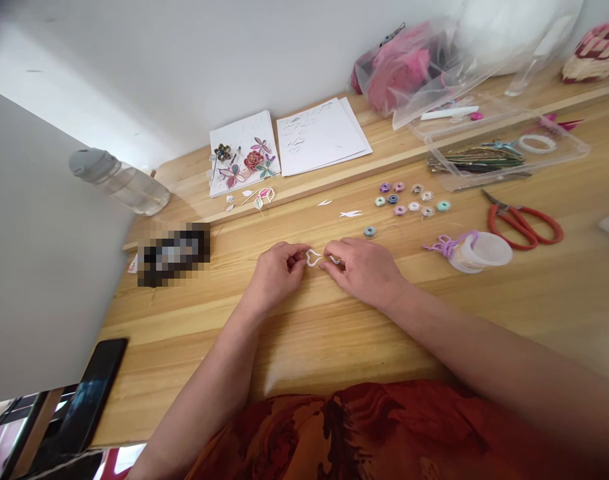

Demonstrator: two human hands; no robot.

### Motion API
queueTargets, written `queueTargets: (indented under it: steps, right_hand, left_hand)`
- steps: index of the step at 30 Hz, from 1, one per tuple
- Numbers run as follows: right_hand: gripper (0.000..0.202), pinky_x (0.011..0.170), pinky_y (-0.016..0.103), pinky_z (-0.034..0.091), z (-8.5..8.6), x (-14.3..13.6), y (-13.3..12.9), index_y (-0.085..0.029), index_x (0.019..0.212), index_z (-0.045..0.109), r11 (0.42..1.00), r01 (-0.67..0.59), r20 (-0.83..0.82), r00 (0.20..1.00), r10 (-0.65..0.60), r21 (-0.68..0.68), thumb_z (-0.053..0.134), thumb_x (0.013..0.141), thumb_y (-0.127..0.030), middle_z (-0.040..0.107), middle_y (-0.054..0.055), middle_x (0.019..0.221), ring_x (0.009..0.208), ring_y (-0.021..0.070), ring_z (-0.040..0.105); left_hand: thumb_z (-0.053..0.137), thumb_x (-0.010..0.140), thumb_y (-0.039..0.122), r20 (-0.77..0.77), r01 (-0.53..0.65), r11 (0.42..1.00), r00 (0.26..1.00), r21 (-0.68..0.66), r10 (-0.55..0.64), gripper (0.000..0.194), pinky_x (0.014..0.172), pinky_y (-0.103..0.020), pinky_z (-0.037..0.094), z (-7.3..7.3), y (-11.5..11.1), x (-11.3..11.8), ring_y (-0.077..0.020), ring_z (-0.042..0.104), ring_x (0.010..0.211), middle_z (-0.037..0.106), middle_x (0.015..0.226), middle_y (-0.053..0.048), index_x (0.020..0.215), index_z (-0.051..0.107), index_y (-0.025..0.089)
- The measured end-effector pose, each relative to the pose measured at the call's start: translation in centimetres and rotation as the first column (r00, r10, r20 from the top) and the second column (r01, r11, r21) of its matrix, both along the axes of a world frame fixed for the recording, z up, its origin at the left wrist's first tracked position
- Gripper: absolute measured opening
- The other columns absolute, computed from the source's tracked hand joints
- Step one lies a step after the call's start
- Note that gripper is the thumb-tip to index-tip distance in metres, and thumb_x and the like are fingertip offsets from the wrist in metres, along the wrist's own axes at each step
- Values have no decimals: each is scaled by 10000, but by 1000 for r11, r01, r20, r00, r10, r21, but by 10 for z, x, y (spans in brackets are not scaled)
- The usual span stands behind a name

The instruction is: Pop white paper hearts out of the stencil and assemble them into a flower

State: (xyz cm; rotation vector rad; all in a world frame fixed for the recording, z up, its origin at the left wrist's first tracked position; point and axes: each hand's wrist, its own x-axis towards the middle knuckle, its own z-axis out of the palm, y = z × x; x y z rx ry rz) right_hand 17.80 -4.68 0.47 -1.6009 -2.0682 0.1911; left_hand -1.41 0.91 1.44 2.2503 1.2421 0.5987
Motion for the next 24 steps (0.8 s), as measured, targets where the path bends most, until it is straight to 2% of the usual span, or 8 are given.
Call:
queueTargets:
  steps: [4,13,17,24]
  right_hand:
    - [105,659,287,376,0,1,1,-200,925,678,1000,-13,-30,999,13,-13,608,901,-275,647,14,759,734,176,576]
    - [101,646,285,374,0,2,0,-198,933,687,1000,-11,-41,999,11,-23,611,885,-244,645,11,750,726,175,571]
    - [92,662,288,385,2,1,0,-192,915,680,1000,-13,-37,999,12,-22,629,880,-261,660,22,771,751,184,586]
    - [118,678,292,399,2,0,0,-187,921,669,1000,-11,-20,1000,10,-15,649,878,-295,677,32,798,760,188,593]
  left_hand:
    - [666,757,128,7,57,998,998,-30,-57,351,767,-282,517,2,-1,-2,-157,612,780,658,879,-31,1100,714,190]
    - [788,736,214,-7,26,997,1000,-77,-27,402,758,-282,495,5,-2,0,-147,592,772,638,877,-22,1127,698,187]
    - [807,726,205,-17,10,996,1000,-92,-12,398,747,-281,496,4,-1,0,-142,587,749,626,846,-12,1111,710,197]
    - [818,709,159,-11,2,994,1000,-112,-3,426,791,-285,513,3,0,1,-143,608,795,648,919,-29,1119,712,211]
